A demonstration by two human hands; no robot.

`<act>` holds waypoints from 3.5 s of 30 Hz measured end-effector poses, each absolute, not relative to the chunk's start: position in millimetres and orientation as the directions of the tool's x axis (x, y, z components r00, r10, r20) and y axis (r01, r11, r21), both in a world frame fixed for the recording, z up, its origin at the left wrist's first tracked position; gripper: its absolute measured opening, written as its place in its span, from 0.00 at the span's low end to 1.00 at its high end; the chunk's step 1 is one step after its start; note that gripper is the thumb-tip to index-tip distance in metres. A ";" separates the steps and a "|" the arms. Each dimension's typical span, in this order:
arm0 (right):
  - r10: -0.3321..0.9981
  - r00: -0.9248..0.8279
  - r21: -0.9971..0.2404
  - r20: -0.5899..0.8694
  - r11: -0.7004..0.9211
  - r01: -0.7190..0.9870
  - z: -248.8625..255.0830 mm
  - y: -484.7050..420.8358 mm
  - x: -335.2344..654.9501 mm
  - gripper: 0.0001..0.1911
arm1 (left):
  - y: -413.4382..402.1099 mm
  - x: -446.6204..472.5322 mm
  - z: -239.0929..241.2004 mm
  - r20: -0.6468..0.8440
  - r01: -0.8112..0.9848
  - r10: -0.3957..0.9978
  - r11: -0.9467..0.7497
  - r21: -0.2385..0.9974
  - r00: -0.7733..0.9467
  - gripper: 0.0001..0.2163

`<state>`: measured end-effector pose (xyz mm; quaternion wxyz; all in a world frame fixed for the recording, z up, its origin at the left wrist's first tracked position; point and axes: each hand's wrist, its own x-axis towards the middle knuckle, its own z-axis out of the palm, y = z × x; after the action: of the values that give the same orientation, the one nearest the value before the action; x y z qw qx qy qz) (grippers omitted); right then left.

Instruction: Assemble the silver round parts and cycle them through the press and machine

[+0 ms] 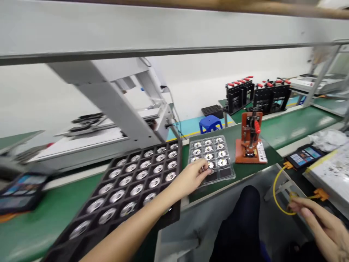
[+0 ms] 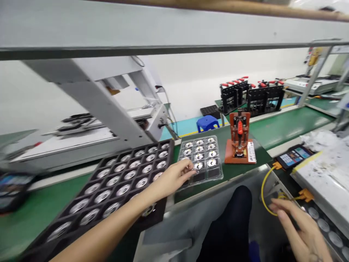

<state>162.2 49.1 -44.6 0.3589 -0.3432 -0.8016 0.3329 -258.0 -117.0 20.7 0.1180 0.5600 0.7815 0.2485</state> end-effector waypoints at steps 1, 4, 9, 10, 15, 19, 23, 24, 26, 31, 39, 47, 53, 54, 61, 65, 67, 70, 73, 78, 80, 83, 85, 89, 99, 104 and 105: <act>0.787 -0.531 -0.814 0.314 0.511 0.276 -35.9 45.1 153.7 0.19 | -101.0 -241.6 28.3 0.164 0.822 0.954 0.122 0.556 -0.252 0.06; 0.755 -0.593 -0.896 0.280 0.427 0.122 -5.4 39.8 125.4 0.22 | -48.2 -184.3 43.3 0.423 0.772 0.900 -0.342 0.535 0.105 0.05; 0.787 -0.540 -0.922 0.298 0.384 0.050 31.2 49.6 120.8 0.25 | 20.4 -106.4 49.7 0.722 0.535 0.442 -0.837 0.118 0.532 0.07; 0.801 -0.514 -0.916 0.307 0.395 0.069 35.3 50.5 127.3 0.22 | 29.4 -96.4 50.8 0.735 0.509 0.385 -0.859 0.064 0.558 0.07; 0.860 -0.403 -0.891 0.313 0.413 0.189 46.6 49.2 163.6 0.17 | 55.0 -59.6 56.8 0.723 0.428 0.293 -0.904 -0.004 0.625 0.11; 0.887 -0.315 -0.850 0.338 0.431 0.303 43.8 55.9 193.5 0.17 | 75.6 -34.5 59.0 0.686 0.369 0.293 -0.929 0.038 0.666 0.10; 0.919 -0.122 -0.796 0.376 0.387 0.465 46.5 68.8 239.9 0.16 | 135.4 -6.3 71.9 0.588 0.359 0.484 -0.875 0.324 0.649 0.20; 0.920 -0.067 -0.790 0.385 0.367 0.491 50.1 70.9 252.4 0.17 | 157.1 3.2 77.2 0.564 0.368 0.538 -0.842 0.394 0.627 0.21; 0.912 0.023 -0.779 0.410 0.337 0.530 60.0 71.9 274.9 0.18 | 202.7 25.4 87.8 0.495 0.410 0.638 -0.765 0.497 0.590 0.18; 0.872 0.145 -0.743 0.467 0.299 0.598 75.9 50.2 310.7 0.21 | 285.4 76.8 97.7 0.215 0.505 0.707 -0.653 0.564 0.674 0.30; 0.851 0.208 -0.728 0.481 0.255 0.637 75.4 46.1 345.1 0.23 | 318.9 106.2 105.0 0.033 0.538 0.645 -0.663 0.519 0.763 0.19; 0.905 0.009 -0.609 0.425 0.278 0.743 94.3 162.0 325.8 0.20 | 306.8 109.0 127.7 0.126 0.527 0.686 -0.650 0.548 0.716 0.16; 0.944 -0.167 -0.513 0.286 0.298 0.805 95.8 233.7 305.4 0.15 | 277.8 67.7 146.8 0.316 0.424 0.745 -0.616 0.664 0.587 0.21; 0.949 -0.183 -0.500 0.257 0.293 0.815 96.2 240.5 303.5 0.15 | 271.3 60.7 148.4 0.338 0.401 0.750 -0.611 0.683 0.568 0.20; 0.945 -0.260 -0.413 0.196 0.320 0.852 90.8 250.8 302.2 0.14 | 225.5 8.2 145.5 0.457 0.200 0.730 -0.616 0.762 0.508 0.16; 0.936 -0.255 -0.372 0.242 0.333 0.867 86.4 253.0 295.0 0.13 | 206.4 -4.2 140.3 0.497 0.079 0.714 -0.606 0.792 0.494 0.16; 0.929 -0.237 -0.360 0.285 0.333 0.871 88.6 250.3 291.8 0.12 | 196.8 -0.3 137.0 0.492 0.025 0.719 -0.576 0.817 0.491 0.16; 0.900 -0.157 -0.363 0.406 0.316 0.877 93.3 223.2 303.5 0.15 | 178.4 8.1 125.7 0.449 0.021 0.756 -0.520 0.854 0.477 0.16; 0.837 0.019 -0.385 0.546 0.232 0.893 84.3 157.0 340.9 0.21 | 155.2 6.6 102.5 0.409 0.092 0.801 -0.492 0.866 0.437 0.16; 0.636 0.336 -0.431 0.694 -0.006 0.902 18.1 22.9 405.5 0.19 | 125.5 -11.8 49.2 0.397 0.182 0.847 -0.478 0.859 0.354 0.16; 0.601 0.395 -0.427 0.695 -0.097 0.899 -10.7 -5.9 419.0 0.23 | 119.4 -15.1 29.5 0.356 0.174 0.860 -0.439 0.881 0.365 0.16; 0.540 0.438 -0.419 0.719 -0.166 0.893 -35.3 -18.9 417.5 0.26 | 112.3 -15.8 1.7 0.266 0.163 0.874 -0.356 0.920 0.407 0.18; 0.485 0.422 -0.407 0.766 -0.142 0.902 -41.5 -17.4 396.3 0.22 | 107.0 -15.7 -18.2 0.194 0.151 0.864 -0.293 0.944 0.465 0.18; 0.773 0.091 -0.429 0.628 0.246 0.869 -56.9 -4.8 313.0 0.08 | 97.0 -11.4 -60.1 0.026 0.148 0.803 -0.142 0.979 0.596 0.17; 0.849 -0.245 -0.361 0.469 0.437 0.824 -132.5 63.2 219.6 0.13 | 118.5 6.3 -103.1 -0.113 0.152 0.746 0.016 0.988 0.656 0.19; 0.805 -0.296 -0.397 0.515 0.530 0.749 -158.6 51.7 217.0 0.18 | 123.7 1.2 -107.3 -0.127 0.129 0.703 0.051 0.990 0.699 0.17; 0.799 -0.299 -0.417 0.522 0.545 0.727 -161.7 46.7 215.2 0.20 | 124.1 0.9 -107.8 -0.127 0.130 0.702 0.049 0.990 0.701 0.17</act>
<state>215.2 46.7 -161.7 0.3544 -0.4742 -0.8044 0.0504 0.9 124.1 -107.8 0.6506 0.6536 0.3180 0.2198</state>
